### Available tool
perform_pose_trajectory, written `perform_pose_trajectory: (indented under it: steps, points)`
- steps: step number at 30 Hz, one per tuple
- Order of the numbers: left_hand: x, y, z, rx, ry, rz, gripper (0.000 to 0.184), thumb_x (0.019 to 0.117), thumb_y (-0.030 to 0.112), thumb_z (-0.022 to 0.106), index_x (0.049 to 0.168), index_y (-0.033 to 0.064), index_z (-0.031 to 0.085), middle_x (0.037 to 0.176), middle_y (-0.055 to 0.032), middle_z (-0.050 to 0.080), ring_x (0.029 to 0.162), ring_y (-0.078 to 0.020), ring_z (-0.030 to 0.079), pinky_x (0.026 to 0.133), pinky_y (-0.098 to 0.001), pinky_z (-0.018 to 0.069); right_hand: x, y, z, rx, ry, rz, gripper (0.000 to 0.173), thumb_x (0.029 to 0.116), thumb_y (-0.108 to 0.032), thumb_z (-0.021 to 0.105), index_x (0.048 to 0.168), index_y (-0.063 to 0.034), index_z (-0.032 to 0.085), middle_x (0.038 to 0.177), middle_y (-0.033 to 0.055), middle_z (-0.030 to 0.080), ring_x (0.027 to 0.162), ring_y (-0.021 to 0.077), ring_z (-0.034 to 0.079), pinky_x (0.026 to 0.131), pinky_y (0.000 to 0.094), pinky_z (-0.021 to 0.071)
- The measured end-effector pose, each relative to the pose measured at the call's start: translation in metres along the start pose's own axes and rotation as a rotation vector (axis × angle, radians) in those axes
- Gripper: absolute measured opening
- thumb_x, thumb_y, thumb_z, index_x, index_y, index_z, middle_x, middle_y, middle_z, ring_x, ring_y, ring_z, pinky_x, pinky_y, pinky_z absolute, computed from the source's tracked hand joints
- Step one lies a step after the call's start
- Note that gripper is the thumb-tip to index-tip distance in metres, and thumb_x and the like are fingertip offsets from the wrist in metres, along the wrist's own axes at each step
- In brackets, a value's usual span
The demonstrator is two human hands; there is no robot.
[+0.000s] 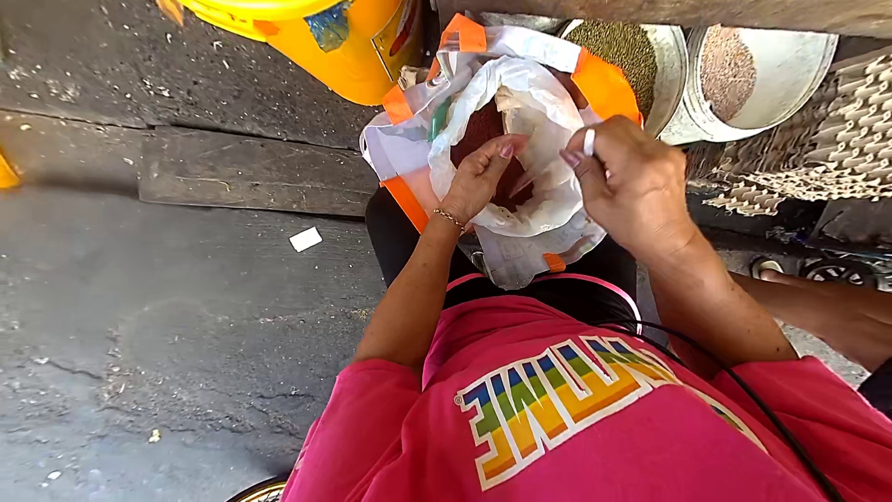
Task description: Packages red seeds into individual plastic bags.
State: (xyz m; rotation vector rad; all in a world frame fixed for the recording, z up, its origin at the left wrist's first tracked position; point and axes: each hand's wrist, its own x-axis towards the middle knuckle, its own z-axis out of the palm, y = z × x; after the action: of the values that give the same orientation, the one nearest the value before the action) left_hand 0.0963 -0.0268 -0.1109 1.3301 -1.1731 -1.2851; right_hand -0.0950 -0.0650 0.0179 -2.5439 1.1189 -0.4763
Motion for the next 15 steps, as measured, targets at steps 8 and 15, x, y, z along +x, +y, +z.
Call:
perform_pose_trajectory:
  steps: [8, 15]
  points:
    - [-0.012, 0.020, 0.019, -0.068, -0.241, -0.102, 0.056, 0.1127, 0.032, 0.020, 0.123, 0.0013, 0.065, 0.095, -0.0005, 0.072, 0.059, 0.0010, 0.050, 0.055, -0.0178, 0.0421, 0.018, 0.008, -0.030, -0.004, 0.067, 0.143, 0.027, 0.1060, -0.021, 0.051, 0.110, 0.0000, 0.068, 0.103, 0.0204, 0.069, 0.089, 0.0354, 0.069, 0.074, 0.0529, 0.0525]
    - [-0.037, 0.047, 0.027, -0.326, -0.324, -0.084, 0.020, 0.1077, 0.016, 0.045, 0.111, 0.0056, 0.063, 0.074, 0.0070, 0.062, 0.051, 0.0043, 0.041, 0.045, -0.0126, 0.0317, 0.021, 0.020, -0.037, -0.077, 0.091, 0.264, 0.031, 0.1066, -0.024, 0.048, 0.115, 0.0014, 0.065, 0.107, 0.0229, 0.069, 0.096, 0.0419, 0.068, 0.078, 0.0601, 0.0507]
